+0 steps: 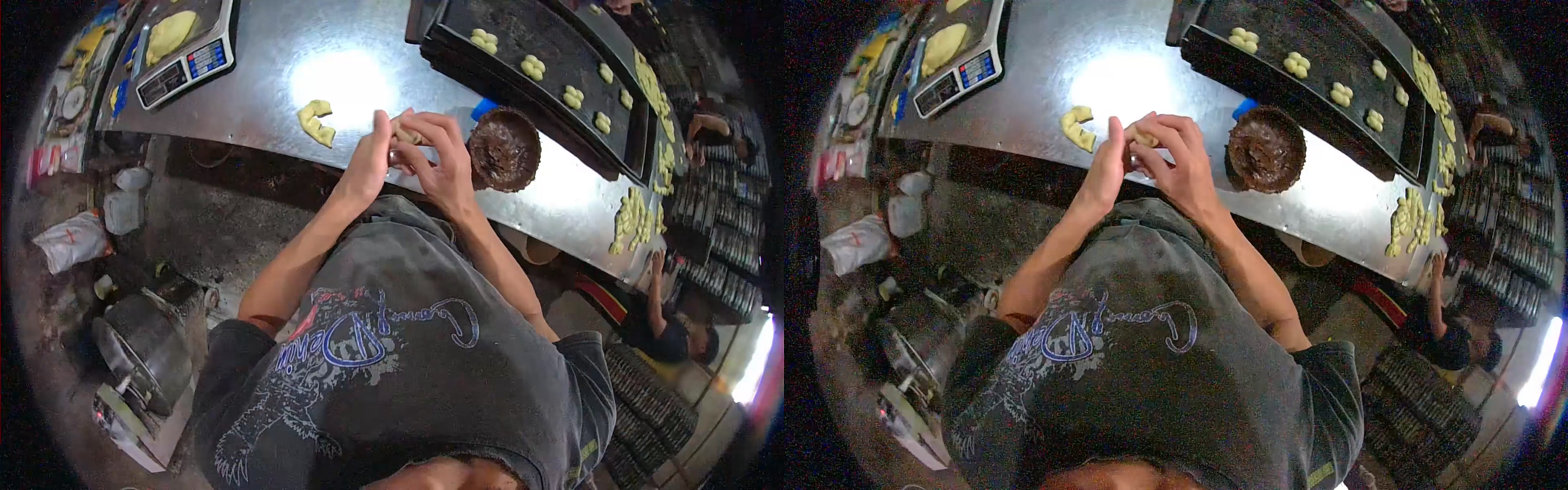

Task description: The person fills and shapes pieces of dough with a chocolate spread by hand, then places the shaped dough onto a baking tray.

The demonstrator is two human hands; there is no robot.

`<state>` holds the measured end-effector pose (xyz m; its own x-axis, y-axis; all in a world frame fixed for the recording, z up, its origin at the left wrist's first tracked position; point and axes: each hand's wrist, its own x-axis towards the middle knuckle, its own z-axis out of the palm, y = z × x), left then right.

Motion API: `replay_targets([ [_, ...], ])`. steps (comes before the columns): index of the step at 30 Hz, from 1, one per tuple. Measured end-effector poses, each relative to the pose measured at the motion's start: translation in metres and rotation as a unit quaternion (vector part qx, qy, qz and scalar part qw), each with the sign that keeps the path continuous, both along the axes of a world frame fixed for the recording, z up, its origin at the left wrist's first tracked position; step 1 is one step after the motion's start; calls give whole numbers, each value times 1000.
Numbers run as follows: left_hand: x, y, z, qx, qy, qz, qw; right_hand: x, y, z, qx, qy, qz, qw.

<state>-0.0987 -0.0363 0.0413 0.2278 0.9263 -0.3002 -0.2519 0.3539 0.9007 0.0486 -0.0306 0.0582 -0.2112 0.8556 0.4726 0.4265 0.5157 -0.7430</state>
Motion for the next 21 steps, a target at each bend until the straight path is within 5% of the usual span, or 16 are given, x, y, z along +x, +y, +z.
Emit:
replay_targets([
  [4, -46, 3, -27, 79, 236, -61, 967, -12, 19, -71, -115, 4, -48, 992],
  [5, -60, 4, -65, 105, 299, -56, 947, -10, 27, -106, -96, -112, -59, 987],
  [8, -108, 14, -123, 178, 511, -90, 836, -33, 28, -147, -105, -171, -121, 972],
  [12, -143, 28, -156, 200, 574, -78, 790, -85, 72, -150, -225, -139, 118, 957],
  [13, -146, 31, -159, 197, 593, -80, 777, -102, 82, -159, -164, -167, 135, 963],
  [17, -154, 39, -157, 155, 622, -130, 756, -153, 108, -190, -55, -253, 80, 963],
  [20, -160, 43, -161, 151, 638, -130, 743, -159, 120, -197, -223, -87, 85, 967],
  [21, -164, 45, -163, 154, 641, -131, 740, -154, 119, -184, -298, -116, 74, 945],
])
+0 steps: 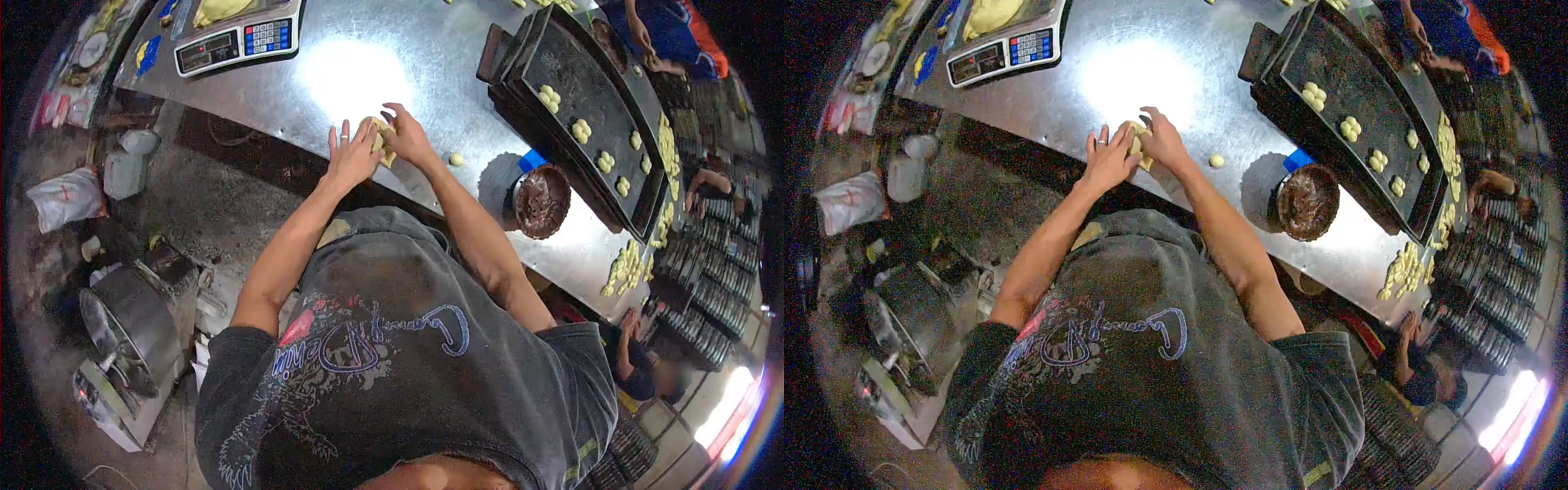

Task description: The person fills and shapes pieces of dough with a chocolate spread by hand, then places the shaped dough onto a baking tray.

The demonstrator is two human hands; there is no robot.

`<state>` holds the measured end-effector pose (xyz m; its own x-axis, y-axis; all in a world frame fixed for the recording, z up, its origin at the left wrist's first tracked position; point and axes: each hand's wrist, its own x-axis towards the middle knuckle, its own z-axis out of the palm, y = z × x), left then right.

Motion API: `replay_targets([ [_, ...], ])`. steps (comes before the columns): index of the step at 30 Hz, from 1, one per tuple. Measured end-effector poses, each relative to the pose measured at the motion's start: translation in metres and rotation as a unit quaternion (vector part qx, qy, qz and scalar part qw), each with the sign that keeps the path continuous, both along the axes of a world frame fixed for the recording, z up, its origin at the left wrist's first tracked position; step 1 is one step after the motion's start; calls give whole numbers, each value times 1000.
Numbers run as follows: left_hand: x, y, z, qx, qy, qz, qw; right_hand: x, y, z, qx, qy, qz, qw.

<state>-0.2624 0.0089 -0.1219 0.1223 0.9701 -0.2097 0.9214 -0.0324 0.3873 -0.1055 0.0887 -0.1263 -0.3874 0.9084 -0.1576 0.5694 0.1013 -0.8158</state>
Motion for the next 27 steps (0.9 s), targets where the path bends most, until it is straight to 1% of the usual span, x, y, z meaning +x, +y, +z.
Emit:
replay_targets([
  [1, -2, 2, 0, 2, 4, -3, 1000, 11, -5, 8, -19, -3, 10, 1000],
  [2, -4, 3, -1, 4, -23, 0, 1000, 24, -11, 18, -36, -6, 20, 999],
  [3, -4, 5, 0, 0, -25, 1, 1000, 38, -20, 29, -55, -10, 31, 998],
  [4, -3, 8, 1, -4, -26, 1, 1000, 51, -33, 46, -89, 7, 17, 996],
  [5, -2, 10, 5, -8, -27, 1, 1000, 63, -46, 64, -151, 58, -18, 987],
  [6, 2, 12, 10, -7, 10, 9, 1000, 75, -59, 84, -209, 111, -53, 970],
  [7, 4, 21, 26, -56, -64, 9, 996, 83, -67, 99, -263, 164, -90, 946],
  [9, 14, 40, 56, -160, -208, -2, 965, 99, -82, 117, -257, 233, -124, 930],
  [10, 34, 38, 69, -109, -365, 29, 924, 108, -91, 131, -253, 265, -145, 919],
  [11, 58, 37, 82, -101, -463, 49, 879, 110, -99, 145, -213, 300, -169, 914],
  [13, 112, 38, 129, -87, -640, 90, 758, 98, -107, 176, -123, 366, -212, 898],
  [16, 173, 28, 174, -220, -757, 120, 604, 122, -106, 177, -46, 325, -251, 911],
  [17, 185, 24, 185, -216, -760, 120, 601, 139, -107, 180, 41, 258, -245, 934],
  [18, 195, 19, 193, -213, -762, 120, 599, 156, -107, 184, 124, 187, -236, 945],
  [19, 206, 13, 200, -211, -764, 121, 598, 172, -109, 187, 202, 111, -227, 946],
  [20, 218, 5, 204, -166, -749, 106, 633, 187, -111, 190, 277, 64, -226, 932],
  [21, 229, -3, 204, -53, -695, 42, 716, 198, -118, 198, 179, 150, -249, 940],
  [22, 237, -11, 202, 65, -625, -25, 778, 207, -125, 206, 79, 236, -266, 931],
  [23, 245, -16, 200, 184, -540, -94, 816, 215, -133, 209, -19, 323, -276, 905],
  [24, 256, -13, 198, 340, -473, -155, 798, 221, -140, 204, -64, 426, -268, 862],
  [25, 264, -12, 191, 356, -484, -201, 774, 223, -151, 206, -87, 478, -266, 832],
  [27, 277, -18, 169, 387, -504, -285, 717, 237, -177, 204, -165, 572, -286, 751],
])
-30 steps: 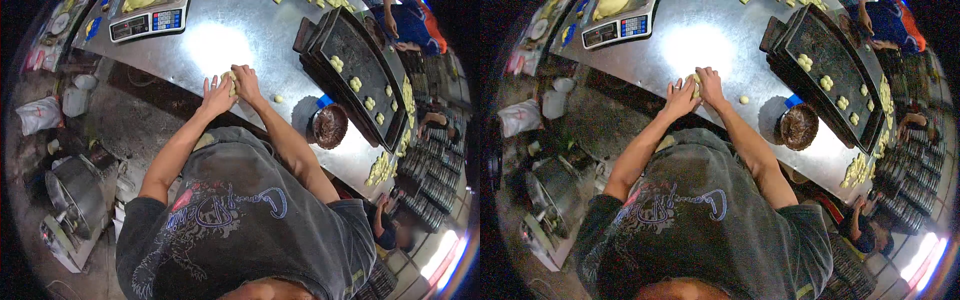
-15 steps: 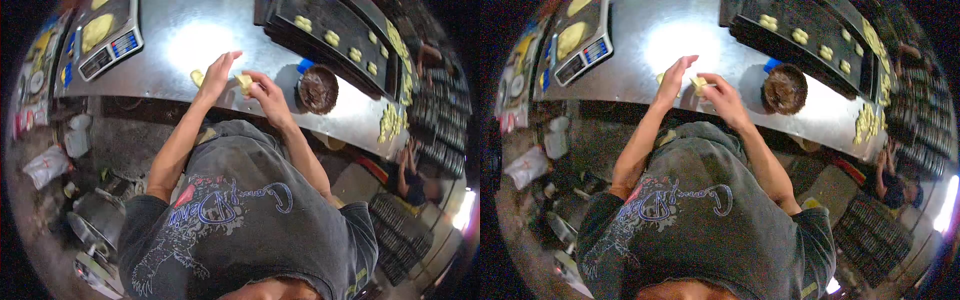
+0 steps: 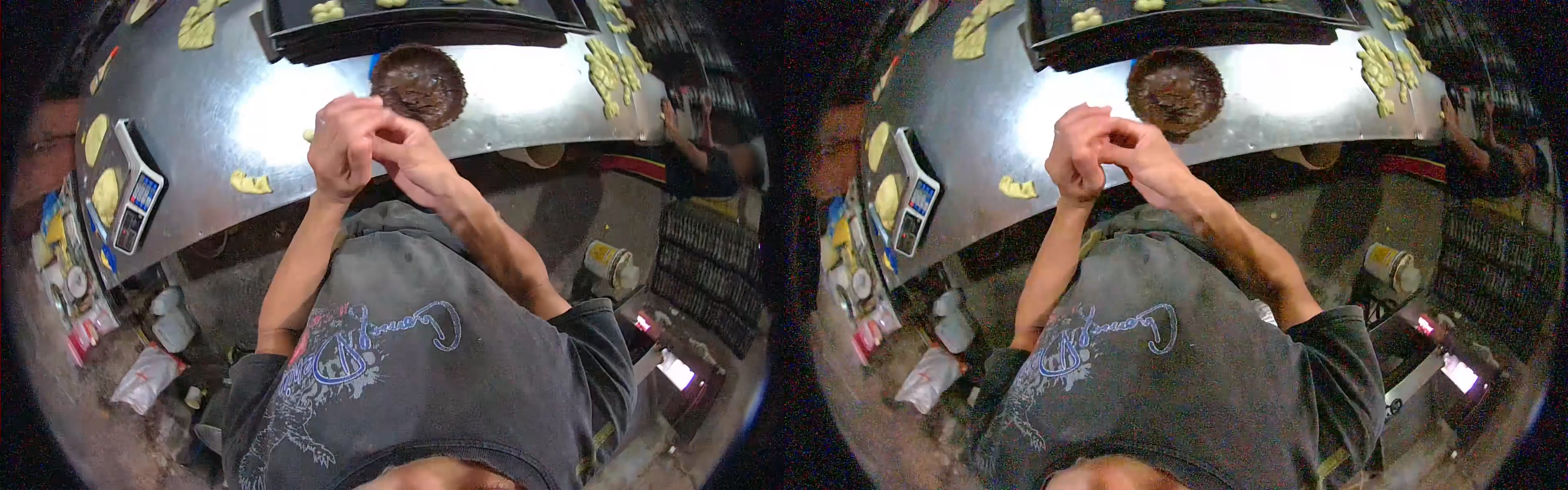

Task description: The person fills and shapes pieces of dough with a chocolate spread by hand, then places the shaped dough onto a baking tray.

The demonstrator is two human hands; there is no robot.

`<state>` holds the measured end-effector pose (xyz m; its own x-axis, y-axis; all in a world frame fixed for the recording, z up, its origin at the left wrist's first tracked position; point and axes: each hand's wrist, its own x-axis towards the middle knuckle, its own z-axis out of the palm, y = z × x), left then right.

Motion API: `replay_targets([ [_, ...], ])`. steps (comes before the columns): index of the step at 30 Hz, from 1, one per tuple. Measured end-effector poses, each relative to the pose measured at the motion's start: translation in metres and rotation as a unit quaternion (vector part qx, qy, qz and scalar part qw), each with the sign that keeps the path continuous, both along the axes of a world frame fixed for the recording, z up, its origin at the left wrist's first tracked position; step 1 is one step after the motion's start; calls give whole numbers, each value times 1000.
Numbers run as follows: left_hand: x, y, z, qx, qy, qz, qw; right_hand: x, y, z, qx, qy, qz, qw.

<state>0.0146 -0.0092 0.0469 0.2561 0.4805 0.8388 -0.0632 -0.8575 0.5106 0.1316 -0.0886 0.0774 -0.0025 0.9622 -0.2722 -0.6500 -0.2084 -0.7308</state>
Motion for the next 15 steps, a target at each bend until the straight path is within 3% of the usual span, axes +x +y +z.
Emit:
replay_targets([
  [4, 38, -32, -37, -69, 3, -80, 994, 37, -32, -34, -87, 112, 0, 990],
  [5, 44, -42, -51, -97, 38, -78, 991, 47, -33, -42, -110, 85, 6, 990],
  [6, 47, -49, -64, -119, 86, -88, 985, 60, -29, -43, -118, 23, 28, 992],
  [8, 58, -63, -70, -137, 208, 41, 968, 95, -6, -71, -73, -230, 92, 966],
  [9, 59, -71, -78, -183, 256, 67, 947, 115, 12, -87, -39, -335, 86, 938],
  [10, 61, -77, -92, -310, 213, 62, 924, 132, 30, -100, -2, -435, 79, 897],
  [12, 67, -81, -118, -540, 109, 47, 833, 151, 61, -105, -4, -588, 39, 808],
  [13, 70, -80, -94, -667, 31, 7, 744, 158, 76, -114, 36, -662, 46, 747],
  [15, 63, -70, -129, -741, -29, -52, 669, 169, 95, -148, 113, -789, 53, 601],
])
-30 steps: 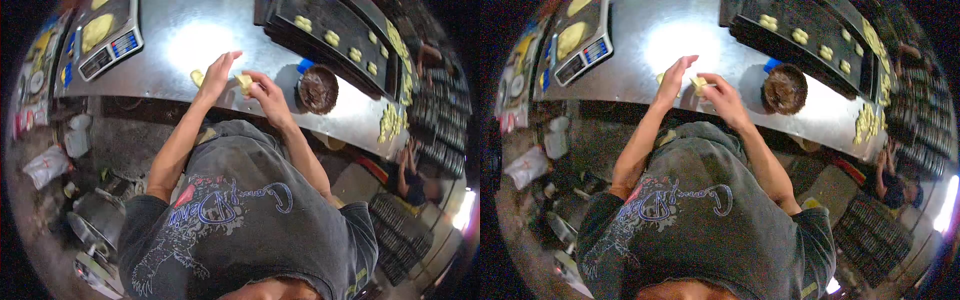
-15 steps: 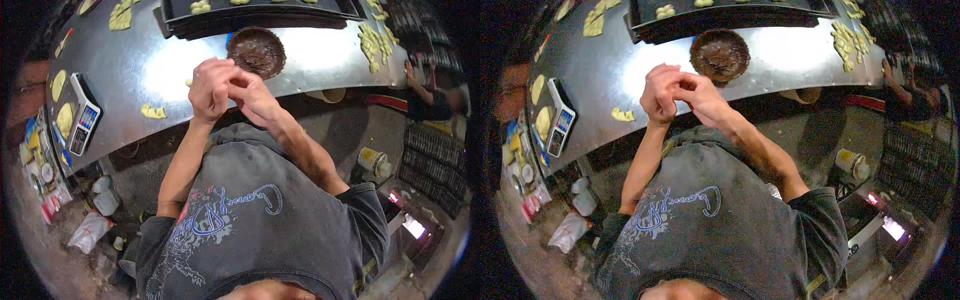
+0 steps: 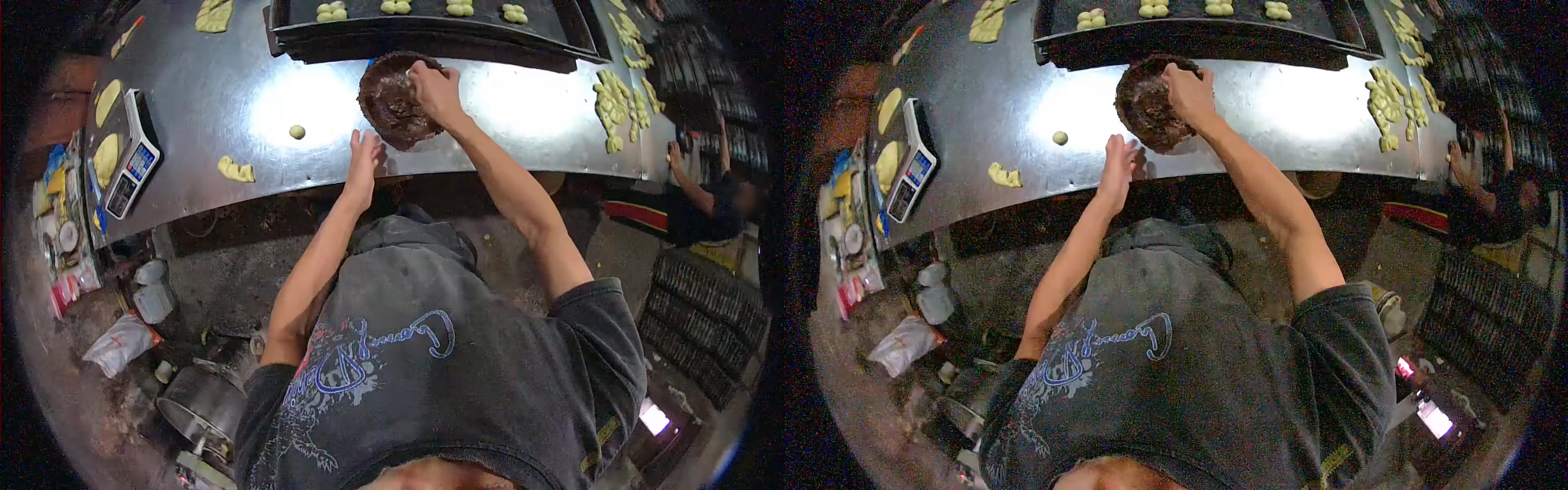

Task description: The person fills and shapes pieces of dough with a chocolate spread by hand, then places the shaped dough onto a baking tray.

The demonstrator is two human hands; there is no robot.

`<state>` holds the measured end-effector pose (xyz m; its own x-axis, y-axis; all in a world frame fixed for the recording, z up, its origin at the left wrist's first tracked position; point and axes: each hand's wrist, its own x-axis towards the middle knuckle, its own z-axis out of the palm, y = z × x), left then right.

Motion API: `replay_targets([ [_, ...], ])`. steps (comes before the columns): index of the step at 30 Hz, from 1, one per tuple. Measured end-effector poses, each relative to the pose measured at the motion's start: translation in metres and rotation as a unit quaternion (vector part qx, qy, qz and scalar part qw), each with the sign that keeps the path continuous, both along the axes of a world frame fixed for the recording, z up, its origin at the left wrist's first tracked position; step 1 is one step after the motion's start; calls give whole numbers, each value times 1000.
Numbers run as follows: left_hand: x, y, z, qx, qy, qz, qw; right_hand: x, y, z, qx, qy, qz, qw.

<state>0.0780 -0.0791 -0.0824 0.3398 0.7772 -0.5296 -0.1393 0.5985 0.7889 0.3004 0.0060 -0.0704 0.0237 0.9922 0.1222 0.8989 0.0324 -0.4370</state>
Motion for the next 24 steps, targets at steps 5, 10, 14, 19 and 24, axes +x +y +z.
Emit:
replay_targets([
  [5, 10, 10, -6, -93, -126, 81, 984, 2, 4, -45, 22, -105, 21, 994],
  [10, 4, 11, 0, -95, -30, 54, 994, 28, 14, -9, -207, 403, -135, 881],
  [14, -8, 19, 33, 93, 67, 19, 993, 12, -15, 34, -233, 706, -127, 657],
  [19, -41, 28, 89, 349, 116, -51, 929, -72, -55, 77, -241, 872, 39, 424],
  [24, -85, 35, 119, 331, 118, 104, 930, -160, -55, 124, -125, 776, 13, 618],
])
